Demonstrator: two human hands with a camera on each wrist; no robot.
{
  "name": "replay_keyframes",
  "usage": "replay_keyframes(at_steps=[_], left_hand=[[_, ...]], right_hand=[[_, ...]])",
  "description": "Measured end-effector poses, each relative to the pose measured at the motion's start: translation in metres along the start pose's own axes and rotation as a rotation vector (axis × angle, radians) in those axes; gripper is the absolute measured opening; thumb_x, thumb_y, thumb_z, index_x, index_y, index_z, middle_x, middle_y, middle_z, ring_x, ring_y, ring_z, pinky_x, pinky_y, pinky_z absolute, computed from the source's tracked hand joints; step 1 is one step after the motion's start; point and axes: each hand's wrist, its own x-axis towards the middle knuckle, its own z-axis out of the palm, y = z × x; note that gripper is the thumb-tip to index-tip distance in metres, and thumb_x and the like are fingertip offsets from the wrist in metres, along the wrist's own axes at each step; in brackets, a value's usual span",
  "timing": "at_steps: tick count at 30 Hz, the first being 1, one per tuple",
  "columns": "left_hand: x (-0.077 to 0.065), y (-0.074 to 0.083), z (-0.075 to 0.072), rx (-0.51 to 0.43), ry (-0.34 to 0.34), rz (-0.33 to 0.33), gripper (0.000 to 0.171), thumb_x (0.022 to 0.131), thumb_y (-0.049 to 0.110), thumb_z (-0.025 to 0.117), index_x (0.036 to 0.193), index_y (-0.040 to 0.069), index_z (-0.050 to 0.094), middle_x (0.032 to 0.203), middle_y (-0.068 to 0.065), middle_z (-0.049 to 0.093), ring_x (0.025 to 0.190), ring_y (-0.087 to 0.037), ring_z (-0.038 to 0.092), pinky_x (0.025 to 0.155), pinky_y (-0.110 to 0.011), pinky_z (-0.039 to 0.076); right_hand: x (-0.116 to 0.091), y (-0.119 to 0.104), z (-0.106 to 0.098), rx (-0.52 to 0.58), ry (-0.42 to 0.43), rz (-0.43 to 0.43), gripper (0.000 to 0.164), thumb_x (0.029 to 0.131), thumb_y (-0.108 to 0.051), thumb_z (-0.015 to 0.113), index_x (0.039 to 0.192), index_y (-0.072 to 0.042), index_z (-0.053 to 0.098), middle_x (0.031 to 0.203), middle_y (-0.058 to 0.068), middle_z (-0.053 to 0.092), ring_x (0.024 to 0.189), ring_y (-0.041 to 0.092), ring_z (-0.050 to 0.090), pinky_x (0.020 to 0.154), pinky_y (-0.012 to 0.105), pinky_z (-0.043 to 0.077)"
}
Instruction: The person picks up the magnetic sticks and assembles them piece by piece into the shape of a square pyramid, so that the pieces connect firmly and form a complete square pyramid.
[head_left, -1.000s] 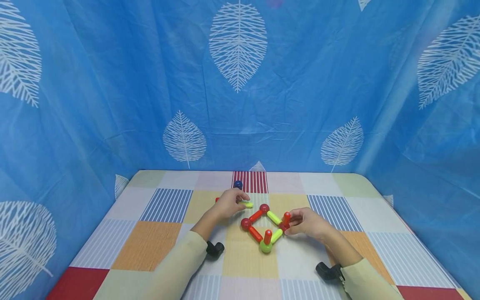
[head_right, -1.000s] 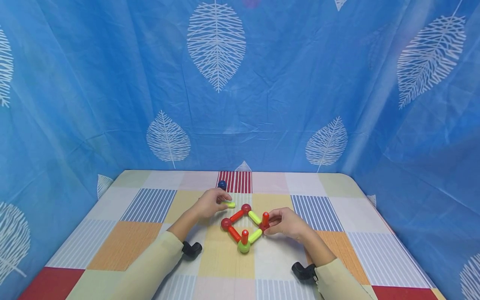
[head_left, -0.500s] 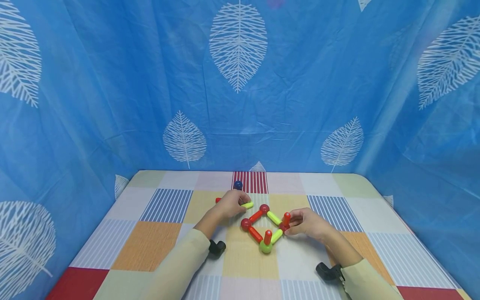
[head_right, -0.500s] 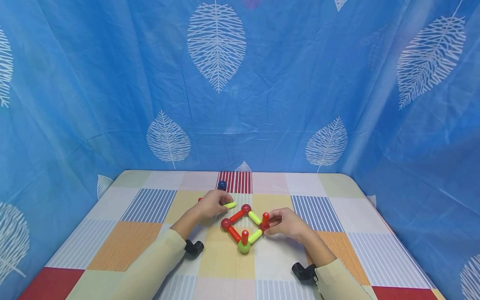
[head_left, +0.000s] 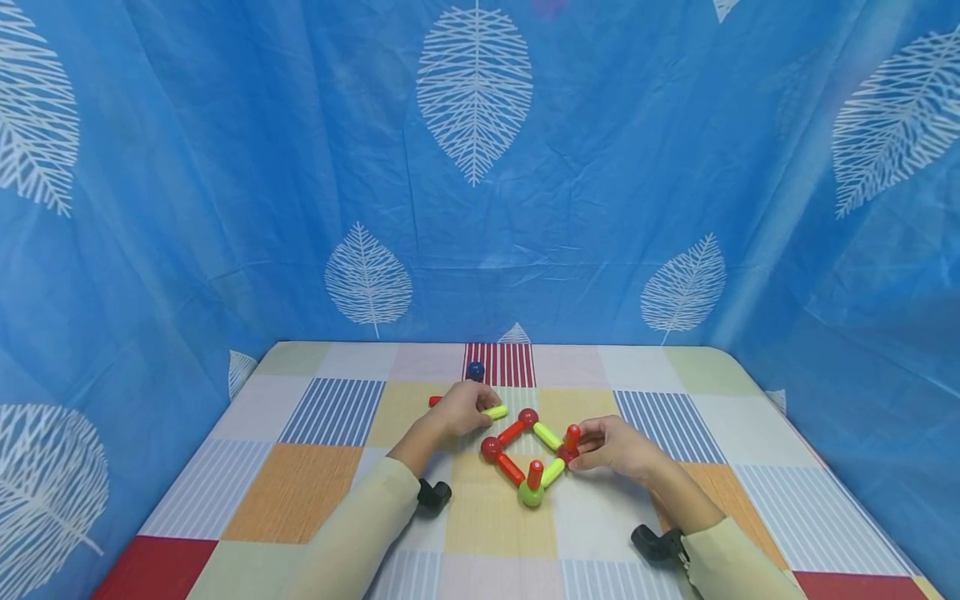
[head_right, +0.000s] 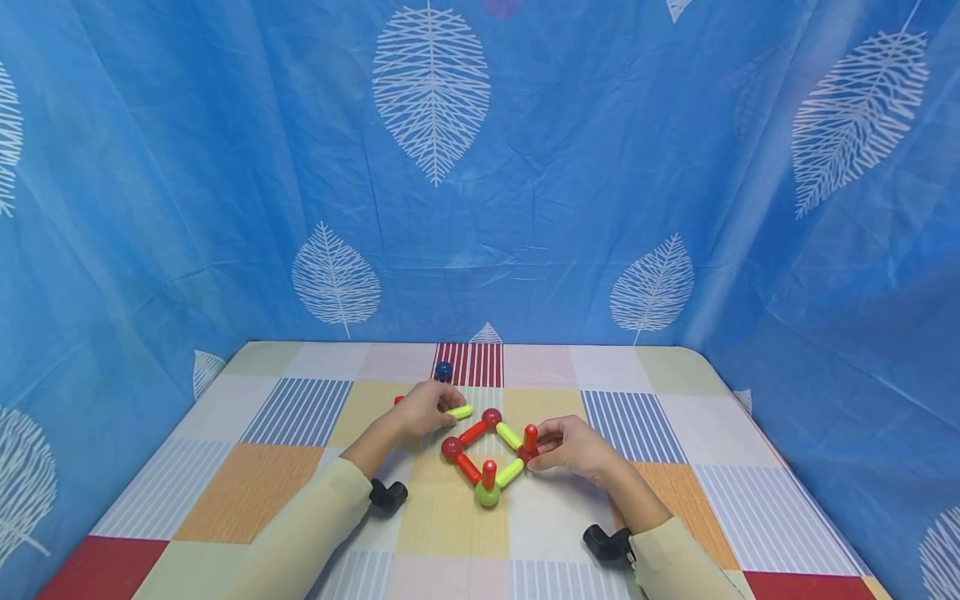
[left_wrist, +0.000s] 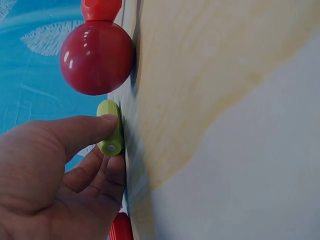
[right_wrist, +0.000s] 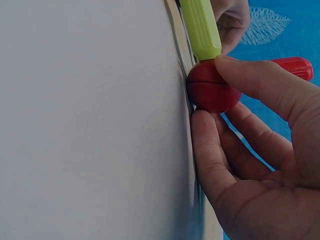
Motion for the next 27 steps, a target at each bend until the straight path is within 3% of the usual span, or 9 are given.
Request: replay_keyframes(at_steps=[7,17,21,27], left_hand=[[-0.005,-0.003,-0.002,-0.002,0.0,0.027,0.027,0.09,0.004,0.076,0.116,0.01,0.074,0.102,-0.003,0.069,0.095,-0.017,0.061,0.091,-0.036,0.057],[-0.018,-0.001,-0.01,-0.172,-0.009,-0.025,0.028,0.092,0.007,0.074,0.118,0.016,0.075,0.106,-0.003,0.067,0.1,-0.021,0.06,0.087,-0.035,0.058],[-0.024,0.0,-0.013,-0.217,-0.014,0.01,0.031,0.092,0.007,0.074,0.121,0.017,0.074,0.107,-0.004,0.066,0.1,-0.02,0.062,0.082,-0.031,0.059],[-0.031,0.0,-0.015,-0.276,-0.016,0.07,0.034,0.092,0.007,0.073,0.123,0.019,0.072,0.109,-0.004,0.066,0.101,-0.02,0.063,0.084,-0.034,0.058]], right_hand=[[-0.001,-0.002,0.002,-0.012,0.012,0.016,0.04,0.077,-0.003,0.087,0.114,0.002,0.072,0.099,0.009,0.073,0.091,0.019,0.064,0.082,0.026,0.056],[0.0,-0.002,0.0,-0.02,0.013,0.02,0.04,0.077,-0.003,0.087,0.113,0.001,0.072,0.099,0.007,0.074,0.091,0.019,0.065,0.085,0.03,0.057],[0.001,-0.001,-0.001,-0.016,0.007,0.017,0.04,0.077,-0.003,0.087,0.114,0.001,0.072,0.098,0.007,0.073,0.091,0.019,0.065,0.085,0.03,0.057],[0.001,-0.001,0.0,-0.017,0.005,0.017,0.04,0.077,-0.003,0.087,0.115,0.001,0.072,0.099,0.008,0.073,0.09,0.02,0.064,0.085,0.03,0.057]])
